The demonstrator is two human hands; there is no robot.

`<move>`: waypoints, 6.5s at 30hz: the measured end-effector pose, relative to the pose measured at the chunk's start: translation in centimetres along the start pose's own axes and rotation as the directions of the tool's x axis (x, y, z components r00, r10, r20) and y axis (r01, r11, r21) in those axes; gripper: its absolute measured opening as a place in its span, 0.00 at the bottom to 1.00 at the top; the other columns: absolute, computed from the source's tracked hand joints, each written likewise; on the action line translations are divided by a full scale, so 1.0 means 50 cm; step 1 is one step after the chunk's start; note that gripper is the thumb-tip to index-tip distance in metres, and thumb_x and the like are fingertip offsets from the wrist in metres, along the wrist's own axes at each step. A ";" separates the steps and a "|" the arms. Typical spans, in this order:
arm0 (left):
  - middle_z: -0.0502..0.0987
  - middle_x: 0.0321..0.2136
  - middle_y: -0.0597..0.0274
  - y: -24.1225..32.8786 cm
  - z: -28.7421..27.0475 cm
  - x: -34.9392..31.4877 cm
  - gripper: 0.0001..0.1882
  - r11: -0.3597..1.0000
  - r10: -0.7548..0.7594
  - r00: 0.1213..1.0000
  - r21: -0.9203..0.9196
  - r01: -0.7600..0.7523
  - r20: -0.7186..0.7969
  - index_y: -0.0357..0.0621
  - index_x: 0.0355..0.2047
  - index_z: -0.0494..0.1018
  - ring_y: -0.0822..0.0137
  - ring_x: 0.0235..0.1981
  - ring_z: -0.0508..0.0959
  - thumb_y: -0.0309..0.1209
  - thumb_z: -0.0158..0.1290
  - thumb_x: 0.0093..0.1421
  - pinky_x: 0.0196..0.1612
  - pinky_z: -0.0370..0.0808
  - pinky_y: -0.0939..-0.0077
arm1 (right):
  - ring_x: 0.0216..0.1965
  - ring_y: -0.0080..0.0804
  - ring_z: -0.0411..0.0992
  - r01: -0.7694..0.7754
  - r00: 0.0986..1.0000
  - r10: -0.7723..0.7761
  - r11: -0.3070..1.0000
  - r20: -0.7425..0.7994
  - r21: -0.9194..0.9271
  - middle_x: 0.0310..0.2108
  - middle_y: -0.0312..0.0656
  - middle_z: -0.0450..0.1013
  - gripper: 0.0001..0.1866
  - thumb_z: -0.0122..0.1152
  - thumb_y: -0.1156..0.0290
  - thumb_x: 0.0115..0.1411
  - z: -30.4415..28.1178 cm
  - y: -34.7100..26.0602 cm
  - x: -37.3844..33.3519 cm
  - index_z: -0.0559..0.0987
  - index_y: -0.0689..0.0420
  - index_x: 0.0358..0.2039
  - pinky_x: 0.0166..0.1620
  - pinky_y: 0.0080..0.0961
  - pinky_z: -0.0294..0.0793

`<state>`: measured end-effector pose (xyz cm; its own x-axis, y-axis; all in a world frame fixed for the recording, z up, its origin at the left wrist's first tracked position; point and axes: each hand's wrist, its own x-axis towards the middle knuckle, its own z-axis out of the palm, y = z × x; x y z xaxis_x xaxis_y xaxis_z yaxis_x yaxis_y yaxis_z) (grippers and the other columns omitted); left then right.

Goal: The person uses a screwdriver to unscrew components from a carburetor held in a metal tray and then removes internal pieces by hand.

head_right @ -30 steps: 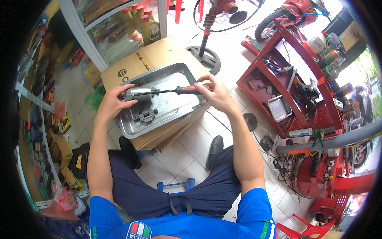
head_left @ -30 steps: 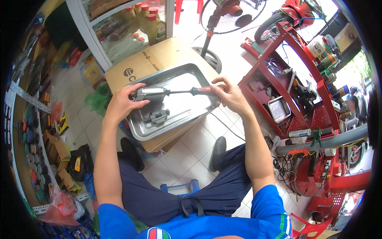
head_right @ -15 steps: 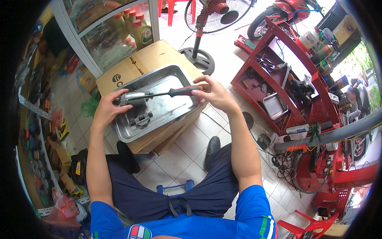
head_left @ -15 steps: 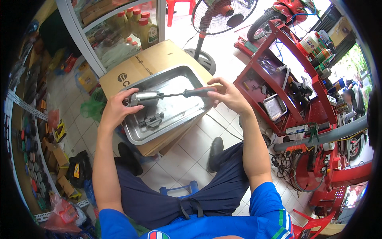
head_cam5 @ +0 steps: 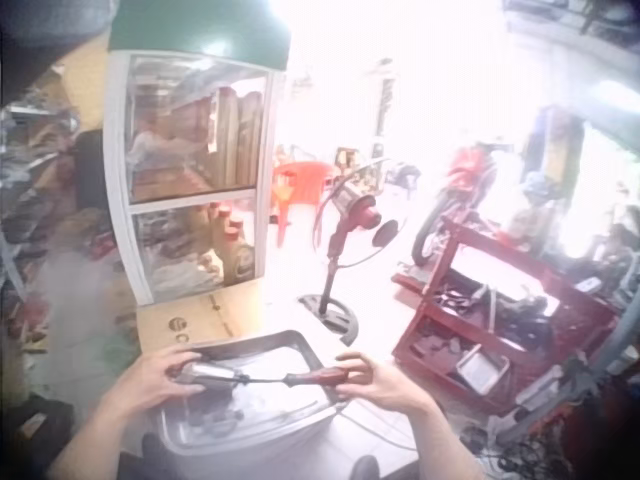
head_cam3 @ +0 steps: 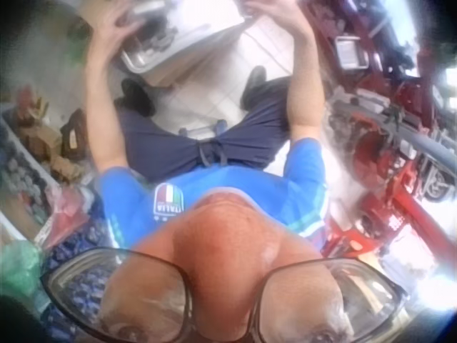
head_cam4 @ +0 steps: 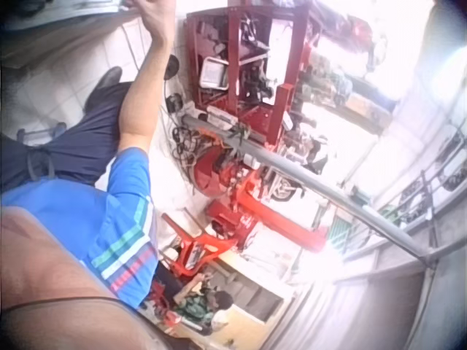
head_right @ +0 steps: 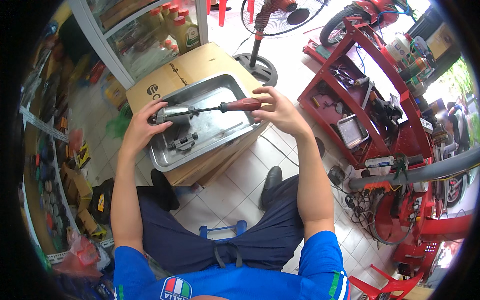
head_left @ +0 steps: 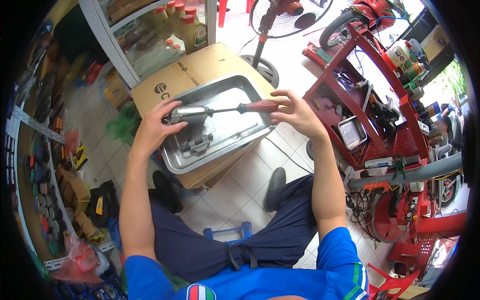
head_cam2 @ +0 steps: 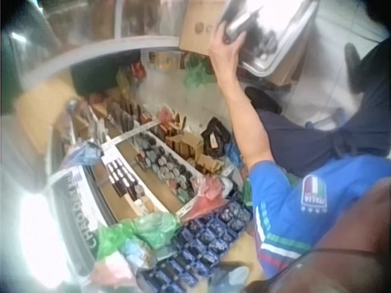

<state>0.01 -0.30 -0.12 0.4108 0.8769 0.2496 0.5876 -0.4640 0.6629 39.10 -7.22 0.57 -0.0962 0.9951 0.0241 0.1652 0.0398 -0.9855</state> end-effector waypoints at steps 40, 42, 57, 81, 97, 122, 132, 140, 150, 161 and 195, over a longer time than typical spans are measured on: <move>0.77 0.58 0.48 -0.012 0.003 0.004 0.34 1.000 0.002 1.000 -0.021 -0.002 0.026 0.38 0.59 0.75 0.56 0.60 0.76 0.38 0.70 0.52 0.64 0.69 0.68 | 0.27 0.24 0.78 -0.133 0.989 0.137 0.989 0.048 -0.068 0.28 0.39 0.78 0.20 0.63 0.66 0.69 -0.021 -0.008 -0.010 0.74 0.65 0.55 0.33 0.24 0.83; 0.77 0.58 0.48 -0.014 0.001 0.001 0.35 1.000 0.004 1.000 -0.011 -0.004 0.022 0.38 0.59 0.75 0.56 0.60 0.76 0.39 0.70 0.52 0.64 0.69 0.68 | 0.27 0.23 0.77 -0.091 0.995 0.093 0.992 0.029 -0.083 0.28 0.38 0.77 0.20 0.63 0.65 0.69 -0.009 -0.008 -0.011 0.74 0.66 0.54 0.33 0.24 0.83; 0.77 0.58 0.48 -0.009 0.004 0.003 0.35 1.000 -0.008 1.000 -0.011 0.008 0.021 0.38 0.58 0.75 0.55 0.59 0.77 0.40 0.70 0.52 0.63 0.70 0.68 | 0.29 0.23 0.77 -0.129 0.989 0.136 0.986 0.061 -0.101 0.28 0.39 0.77 0.20 0.58 0.63 0.72 -0.020 -0.011 -0.009 0.74 0.61 0.58 0.35 0.22 0.81; 0.77 0.58 0.47 -0.015 0.004 0.003 0.35 1.000 0.007 1.000 -0.007 -0.007 0.013 0.38 0.58 0.75 0.55 0.60 0.76 0.39 0.70 0.51 0.63 0.70 0.68 | 0.29 0.22 0.77 -0.167 0.985 0.170 0.977 0.013 -0.129 0.31 0.40 0.78 0.22 0.58 0.61 0.72 -0.004 -0.003 0.002 0.73 0.64 0.57 0.34 0.20 0.81; 0.77 0.58 0.48 -0.019 0.004 0.003 0.35 1.000 0.016 1.000 0.021 -0.016 0.011 0.38 0.58 0.76 0.55 0.60 0.77 0.39 0.70 0.51 0.63 0.70 0.67 | 0.26 0.22 0.77 -0.200 0.980 0.200 0.968 -0.011 -0.154 0.28 0.39 0.77 0.22 0.58 0.61 0.72 0.001 -0.007 0.003 0.73 0.63 0.58 0.32 0.22 0.81; 0.77 0.58 0.48 -0.012 0.003 0.004 0.35 1.000 0.009 1.000 -0.002 -0.009 0.015 0.38 0.58 0.76 0.56 0.60 0.77 0.39 0.71 0.51 0.63 0.70 0.68 | 0.31 0.24 0.78 -0.146 0.987 0.150 0.986 0.062 -0.076 0.31 0.40 0.78 0.19 0.58 0.61 0.72 -0.019 -0.021 -0.011 0.75 0.64 0.53 0.35 0.23 0.82; 0.77 0.58 0.48 -0.017 0.004 0.004 0.36 1.000 -0.003 1.000 0.002 0.003 0.020 0.38 0.58 0.75 0.55 0.61 0.76 0.40 0.71 0.50 0.63 0.70 0.68 | 0.27 0.23 0.77 -0.118 0.992 0.123 0.983 0.024 -0.141 0.28 0.39 0.78 0.20 0.62 0.64 0.69 -0.003 -0.013 -0.005 0.75 0.63 0.55 0.33 0.21 0.80; 0.77 0.58 0.48 -0.019 0.003 0.005 0.37 1.000 0.002 1.000 0.003 -0.002 0.022 0.39 0.58 0.75 0.55 0.60 0.76 0.40 0.72 0.50 0.63 0.70 0.67 | 0.26 0.20 0.76 -0.161 0.984 0.168 0.980 0.052 -0.119 0.27 0.36 0.78 0.18 0.62 0.64 0.69 -0.013 -0.020 -0.004 0.78 0.63 0.53 0.31 0.20 0.78; 0.77 0.58 0.48 -0.015 0.005 0.003 0.37 1.000 -0.011 1.000 -0.003 0.011 0.020 0.39 0.58 0.75 0.55 0.60 0.76 0.41 0.72 0.49 0.63 0.70 0.67 | 0.24 0.22 0.77 -0.046 0.999 0.047 0.993 0.006 -0.112 0.28 0.41 0.79 0.17 0.61 0.61 0.70 0.014 -0.011 -0.015 0.75 0.61 0.50 0.28 0.21 0.79; 0.77 0.58 0.48 -0.013 0.005 0.003 0.37 1.000 0.002 1.000 0.003 -0.002 0.017 0.39 0.58 0.76 0.54 0.60 0.76 0.41 0.72 0.49 0.63 0.70 0.67 | 0.27 0.20 0.76 -0.144 0.990 0.143 0.980 -0.021 -0.135 0.31 0.41 0.78 0.19 0.61 0.61 0.70 0.006 -0.008 -0.001 0.76 0.63 0.52 0.30 0.21 0.79; 0.77 0.58 0.49 -0.013 0.004 0.002 0.37 1.000 -0.008 1.000 0.018 0.007 0.020 0.40 0.58 0.75 0.54 0.60 0.76 0.41 0.72 0.49 0.63 0.70 0.67 | 0.25 0.22 0.77 -0.136 0.991 0.134 0.976 -0.023 -0.168 0.31 0.40 0.78 0.20 0.57 0.61 0.72 0.013 -0.016 -0.005 0.74 0.62 0.56 0.33 0.20 0.77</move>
<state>-0.21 0.06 -0.67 0.4198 0.8778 0.2306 0.6028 -0.4596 0.6522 38.36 -7.58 1.24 -0.0508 0.9933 -0.1039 0.3395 -0.0807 -0.9372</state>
